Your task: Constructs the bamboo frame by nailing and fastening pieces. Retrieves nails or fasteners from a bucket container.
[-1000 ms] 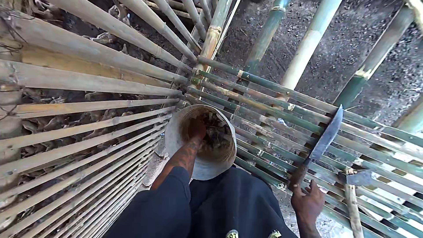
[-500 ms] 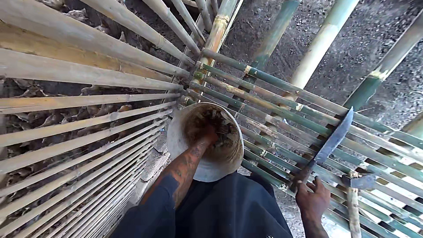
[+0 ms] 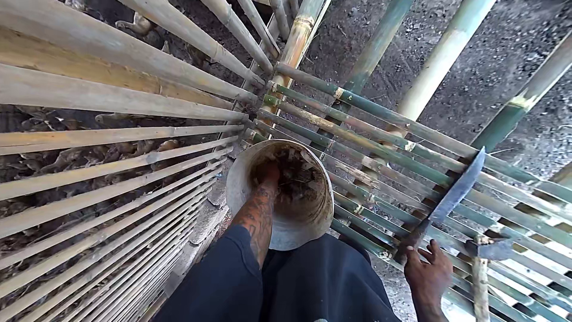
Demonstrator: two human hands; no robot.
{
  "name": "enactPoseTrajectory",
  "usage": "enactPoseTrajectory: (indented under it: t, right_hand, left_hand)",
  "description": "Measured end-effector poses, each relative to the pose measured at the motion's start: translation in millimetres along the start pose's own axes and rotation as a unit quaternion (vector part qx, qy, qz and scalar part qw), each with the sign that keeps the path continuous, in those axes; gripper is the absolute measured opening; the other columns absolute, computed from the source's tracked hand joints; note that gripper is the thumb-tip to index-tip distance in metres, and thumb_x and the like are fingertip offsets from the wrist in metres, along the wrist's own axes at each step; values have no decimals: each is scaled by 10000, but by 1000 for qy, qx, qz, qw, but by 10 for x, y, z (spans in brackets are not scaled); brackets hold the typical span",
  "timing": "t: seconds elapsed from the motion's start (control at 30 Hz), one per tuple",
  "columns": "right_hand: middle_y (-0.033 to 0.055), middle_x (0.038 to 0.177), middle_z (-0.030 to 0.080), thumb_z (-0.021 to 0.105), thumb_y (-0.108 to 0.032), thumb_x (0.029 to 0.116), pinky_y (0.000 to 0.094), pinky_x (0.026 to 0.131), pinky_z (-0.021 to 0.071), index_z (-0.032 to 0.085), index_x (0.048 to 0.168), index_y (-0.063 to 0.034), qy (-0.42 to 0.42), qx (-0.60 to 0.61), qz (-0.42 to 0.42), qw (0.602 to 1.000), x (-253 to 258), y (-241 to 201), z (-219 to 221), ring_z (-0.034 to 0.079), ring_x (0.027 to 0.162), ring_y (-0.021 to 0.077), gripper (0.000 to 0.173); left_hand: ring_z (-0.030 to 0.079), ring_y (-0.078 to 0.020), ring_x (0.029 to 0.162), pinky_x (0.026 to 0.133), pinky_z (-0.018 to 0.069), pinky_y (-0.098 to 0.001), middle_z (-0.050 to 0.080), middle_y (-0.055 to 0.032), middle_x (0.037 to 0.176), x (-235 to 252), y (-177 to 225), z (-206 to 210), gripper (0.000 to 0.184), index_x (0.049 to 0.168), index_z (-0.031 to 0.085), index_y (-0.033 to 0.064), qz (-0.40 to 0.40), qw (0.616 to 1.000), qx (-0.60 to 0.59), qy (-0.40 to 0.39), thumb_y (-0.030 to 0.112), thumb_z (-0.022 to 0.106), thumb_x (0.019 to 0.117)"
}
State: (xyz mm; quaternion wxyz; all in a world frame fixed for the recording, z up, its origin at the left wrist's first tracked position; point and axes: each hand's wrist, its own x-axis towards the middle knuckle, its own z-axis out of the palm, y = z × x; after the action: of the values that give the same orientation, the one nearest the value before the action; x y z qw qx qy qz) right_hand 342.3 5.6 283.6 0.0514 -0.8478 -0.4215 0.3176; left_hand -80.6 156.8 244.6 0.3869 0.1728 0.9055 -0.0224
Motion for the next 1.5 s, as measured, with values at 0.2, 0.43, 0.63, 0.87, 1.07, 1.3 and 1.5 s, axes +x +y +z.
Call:
enactPoseTrajectory:
  t: [0.2, 0.43, 0.63, 0.87, 1.07, 1.3, 1.5]
  right_hand:
    - [367, 1391, 536, 639, -119, 965, 543, 1041, 486, 449, 1501, 76, 15, -2, 1, 1000, 11, 9, -54, 609, 1206, 461, 601]
    - [352, 1388, 545, 632, -124, 978, 543, 1007, 504, 445, 1512, 55, 2, 3, 11, 1000, 57, -21, -19, 613, 1197, 453, 593]
    - [351, 1416, 520, 625, -127, 981, 549, 1007, 506, 439, 1515, 48, -7, 24, 14, 1000, 78, -55, -23, 615, 1199, 445, 591]
    - [355, 1405, 532, 633, -119, 973, 536, 1040, 485, 441, 1518, 46, -2, 21, 17, 1000, 49, 30, 1, 605, 1217, 446, 600]
    - [341, 1403, 539, 638, -114, 974, 530, 1037, 493, 453, 1510, 46, -3, 23, 28, 999, 51, 31, -4, 602, 1228, 438, 589]
    - [344, 1399, 543, 626, -115, 978, 524, 1024, 493, 447, 1515, 45, -2, 23, 29, 999, 67, -20, 1, 612, 1207, 435, 588]
    - [345, 1408, 536, 621, -122, 979, 532, 1054, 477, 451, 1511, 45, -6, 28, 25, 999, 66, -8, 14, 604, 1225, 441, 583]
  left_hand:
    - [623, -429, 1191, 1009, 483, -627, 668, -272, 1226, 93, 33, 43, 432, 1175, 701, -10, 10, 997, 71, -16, 382, 613, 1016]
    - [678, -297, 994, 893, 552, -472, 687, -210, 1120, 32, -4, -204, 290, 1196, 656, -52, 2, 989, 87, -116, 167, 548, 1040]
    - [716, -205, 812, 711, 613, -330, 698, -155, 1025, 58, 78, -303, 298, 1252, 588, -8, -142, 937, -276, -158, 159, 583, 1005]
    - [650, -146, 718, 624, 561, -254, 654, -98, 939, 50, 9, -304, 227, 1211, 582, 40, -115, 935, -262, -209, 76, 598, 987]
    - [629, -150, 676, 605, 544, -278, 667, -104, 901, 84, -15, -295, 231, 1203, 606, 15, -13, 977, -65, -200, 85, 621, 983]
    - [650, -426, 1170, 956, 518, -629, 667, -283, 1222, -179, 83, -326, 358, 1152, 670, -62, 49, 942, 295, -152, 255, 618, 992]
    - [653, -415, 1166, 958, 518, -633, 673, -249, 1234, -49, -134, -107, 375, 1267, 647, 29, 65, 977, 180, -90, 300, 618, 1009]
